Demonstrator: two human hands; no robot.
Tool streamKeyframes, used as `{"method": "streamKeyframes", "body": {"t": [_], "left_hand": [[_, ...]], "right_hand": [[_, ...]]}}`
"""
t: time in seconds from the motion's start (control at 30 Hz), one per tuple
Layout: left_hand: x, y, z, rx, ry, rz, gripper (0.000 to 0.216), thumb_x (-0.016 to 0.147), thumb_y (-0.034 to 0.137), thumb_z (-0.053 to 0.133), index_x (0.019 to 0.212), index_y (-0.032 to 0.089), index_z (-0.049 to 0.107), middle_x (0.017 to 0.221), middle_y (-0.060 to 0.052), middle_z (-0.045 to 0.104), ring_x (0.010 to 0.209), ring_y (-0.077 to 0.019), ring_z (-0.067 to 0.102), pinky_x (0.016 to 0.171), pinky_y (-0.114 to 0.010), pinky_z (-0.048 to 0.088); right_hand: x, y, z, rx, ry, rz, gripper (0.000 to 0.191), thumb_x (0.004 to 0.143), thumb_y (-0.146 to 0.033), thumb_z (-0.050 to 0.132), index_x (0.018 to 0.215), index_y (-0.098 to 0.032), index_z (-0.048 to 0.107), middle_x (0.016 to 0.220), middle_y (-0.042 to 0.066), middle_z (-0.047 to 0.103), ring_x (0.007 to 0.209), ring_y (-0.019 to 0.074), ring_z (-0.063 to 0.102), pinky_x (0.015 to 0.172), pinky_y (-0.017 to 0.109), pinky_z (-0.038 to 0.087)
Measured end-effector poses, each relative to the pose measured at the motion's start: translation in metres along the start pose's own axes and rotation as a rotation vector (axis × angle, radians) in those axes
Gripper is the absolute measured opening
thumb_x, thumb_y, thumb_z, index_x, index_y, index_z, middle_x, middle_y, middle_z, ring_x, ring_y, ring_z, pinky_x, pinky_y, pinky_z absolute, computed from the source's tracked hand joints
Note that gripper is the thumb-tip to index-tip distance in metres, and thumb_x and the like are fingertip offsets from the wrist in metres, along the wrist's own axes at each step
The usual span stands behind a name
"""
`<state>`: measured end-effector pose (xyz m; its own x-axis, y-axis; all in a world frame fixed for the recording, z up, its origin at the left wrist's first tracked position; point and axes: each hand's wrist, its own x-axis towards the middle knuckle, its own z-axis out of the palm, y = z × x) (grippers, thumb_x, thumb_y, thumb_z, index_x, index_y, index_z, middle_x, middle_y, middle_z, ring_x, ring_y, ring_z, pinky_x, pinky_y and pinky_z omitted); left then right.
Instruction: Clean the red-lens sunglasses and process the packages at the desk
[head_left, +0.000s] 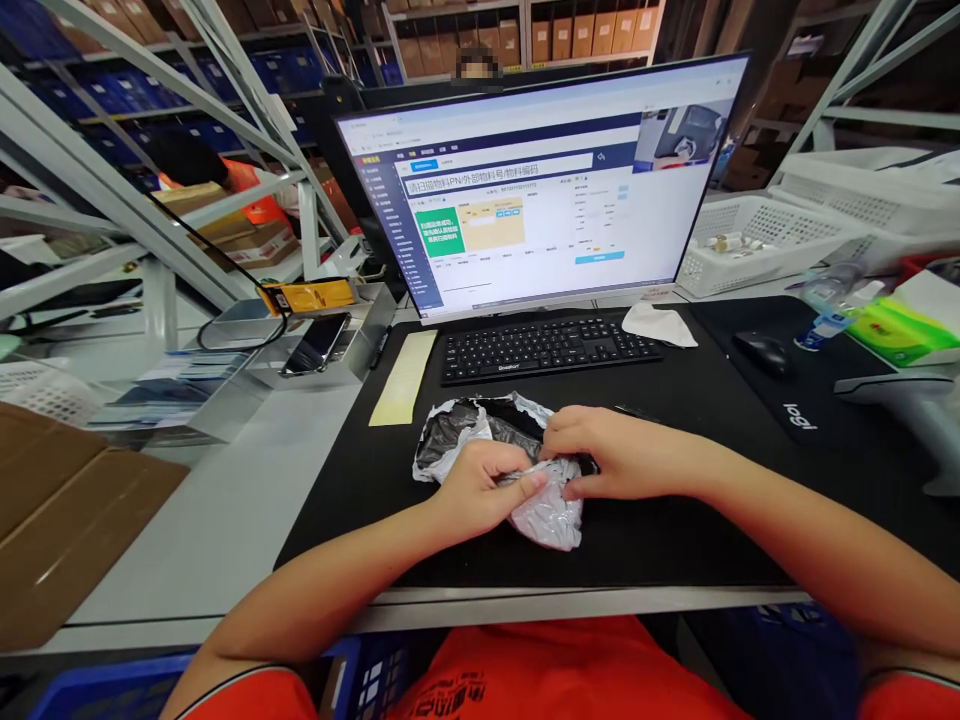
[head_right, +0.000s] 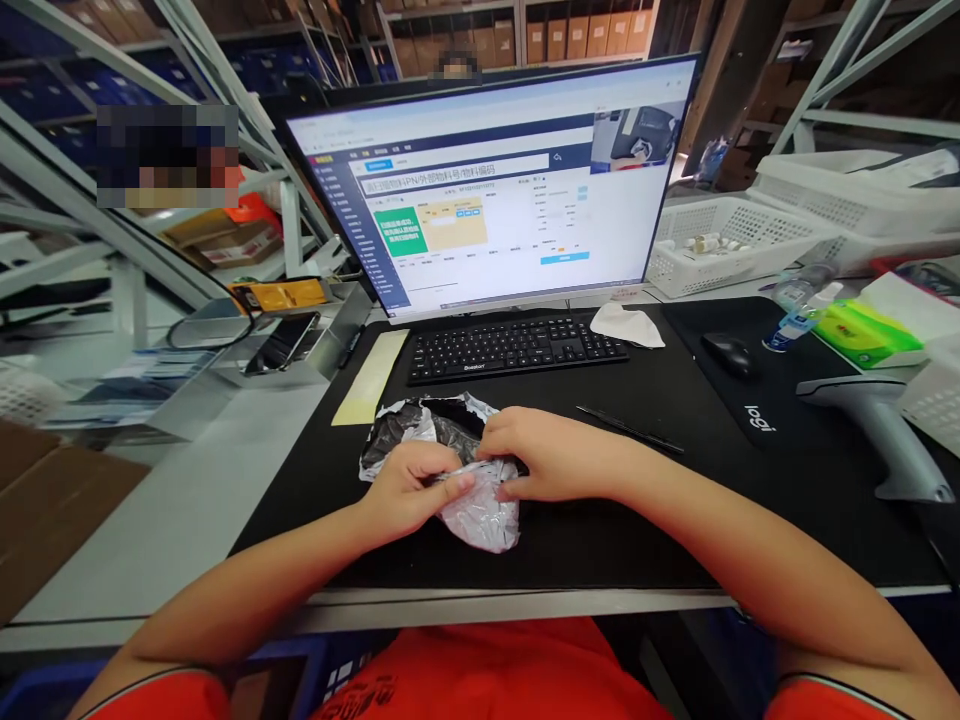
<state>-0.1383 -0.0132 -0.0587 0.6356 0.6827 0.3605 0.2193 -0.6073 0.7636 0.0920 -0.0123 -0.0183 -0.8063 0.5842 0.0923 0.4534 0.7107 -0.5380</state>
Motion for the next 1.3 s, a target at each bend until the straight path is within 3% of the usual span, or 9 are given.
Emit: {"method": "streamKeyframes", "body": {"t": [0.1,0.23,0.4,0.6,0.77,1.0,1.07,1.17,1.3], "left_hand": [[-0.002,-0.001,0.001,0.023,0.01,0.037,0.054,0.098,0.047,0.055,0.056,0.014,0.052,0.051,0.005,0.041,0.048,-0.0057,0.038,0.047,-0.019,0.026],[-0.006,-0.001,0.003,0.083,0.051,0.119,0.052,0.1,0.042,0.053,0.056,0.015,0.049,0.05,0.006,0.038,0.048,-0.0063,0.035,0.049,-0.021,0.025],[-0.01,-0.003,0.005,0.119,0.073,0.211,0.051,0.101,0.039,0.051,0.055,0.018,0.042,0.049,0.006,0.034,0.048,-0.0083,0.031,0.051,-0.025,0.023],[-0.018,-0.005,0.004,0.027,0.001,0.286,0.044,0.098,0.029,0.051,0.058,0.02,0.037,0.05,0.006,0.031,0.048,-0.0097,0.028,0.052,-0.029,0.022],[-0.02,-0.003,0.002,-0.052,-0.017,0.323,0.043,0.094,0.024,0.053,0.06,0.022,0.028,0.051,0.007,0.025,0.047,-0.011,0.024,0.052,-0.032,0.017],[-0.023,-0.002,-0.006,-0.051,-0.12,0.361,0.045,0.09,0.019,0.046,0.063,0.024,0.01,0.046,0.007,0.017,0.04,-0.0131,0.023,0.051,-0.039,0.018],[-0.032,-0.005,-0.008,0.006,-0.115,0.388,0.048,0.09,0.022,0.048,0.062,0.023,0.009,0.044,0.007,0.017,0.039,-0.0132,0.023,0.051,-0.04,0.018],[-0.05,-0.008,-0.013,0.226,-0.043,0.533,0.058,0.091,0.036,0.06,0.053,0.021,0.019,0.043,0.007,0.024,0.039,-0.0118,0.024,0.05,-0.039,0.015],[-0.082,-0.013,-0.015,0.443,-0.02,0.608,0.065,0.093,0.058,0.059,0.049,0.02,0.032,0.045,0.005,0.032,0.043,-0.0112,0.028,0.049,-0.035,0.017]], "right_hand": [[0.017,0.022,-0.001,0.131,-0.1,-0.081,0.02,0.077,-0.027,0.081,0.088,-0.017,0.068,0.085,0.0,0.061,0.08,0.013,0.056,0.071,0.024,0.041],[0.03,0.046,0.009,0.317,-0.158,-0.177,0.033,0.079,-0.045,0.079,0.079,-0.016,0.063,0.075,-0.004,0.055,0.071,0.0099,0.049,0.065,0.023,0.035],[0.042,0.05,0.029,0.526,-0.214,-0.214,0.054,0.08,-0.054,0.075,0.055,-0.016,0.045,0.056,-0.009,0.034,0.056,0.0057,0.032,0.056,0.023,0.026],[0.041,0.043,0.041,0.72,-0.163,-0.277,0.058,0.089,-0.053,0.064,0.049,-0.017,0.045,0.052,-0.007,0.035,0.052,0.0065,0.033,0.055,0.026,0.026],[0.039,0.04,0.038,0.768,-0.254,-0.262,0.064,0.089,-0.056,0.065,0.046,-0.017,0.037,0.052,-0.008,0.027,0.053,0.0063,0.026,0.054,0.028,0.022],[0.032,0.07,0.033,0.849,-0.259,-0.173,0.066,0.091,-0.05,0.064,0.044,-0.019,0.03,0.05,-0.008,0.023,0.052,0.0071,0.022,0.055,0.029,0.022],[0.03,0.078,0.032,0.831,-0.257,-0.148,0.065,0.091,-0.049,0.063,0.045,-0.02,0.028,0.051,-0.008,0.021,0.053,0.008,0.022,0.056,0.029,0.022],[0.029,0.083,0.032,0.732,-0.24,-0.178,0.06,0.091,-0.049,0.063,0.048,-0.021,0.031,0.052,-0.008,0.023,0.055,0.0089,0.025,0.057,0.029,0.024],[0.016,0.084,0.033,0.626,-0.06,-0.209,0.057,0.094,-0.044,0.058,0.049,-0.022,0.031,0.053,-0.007,0.026,0.056,0.0104,0.029,0.059,0.03,0.026]]}}
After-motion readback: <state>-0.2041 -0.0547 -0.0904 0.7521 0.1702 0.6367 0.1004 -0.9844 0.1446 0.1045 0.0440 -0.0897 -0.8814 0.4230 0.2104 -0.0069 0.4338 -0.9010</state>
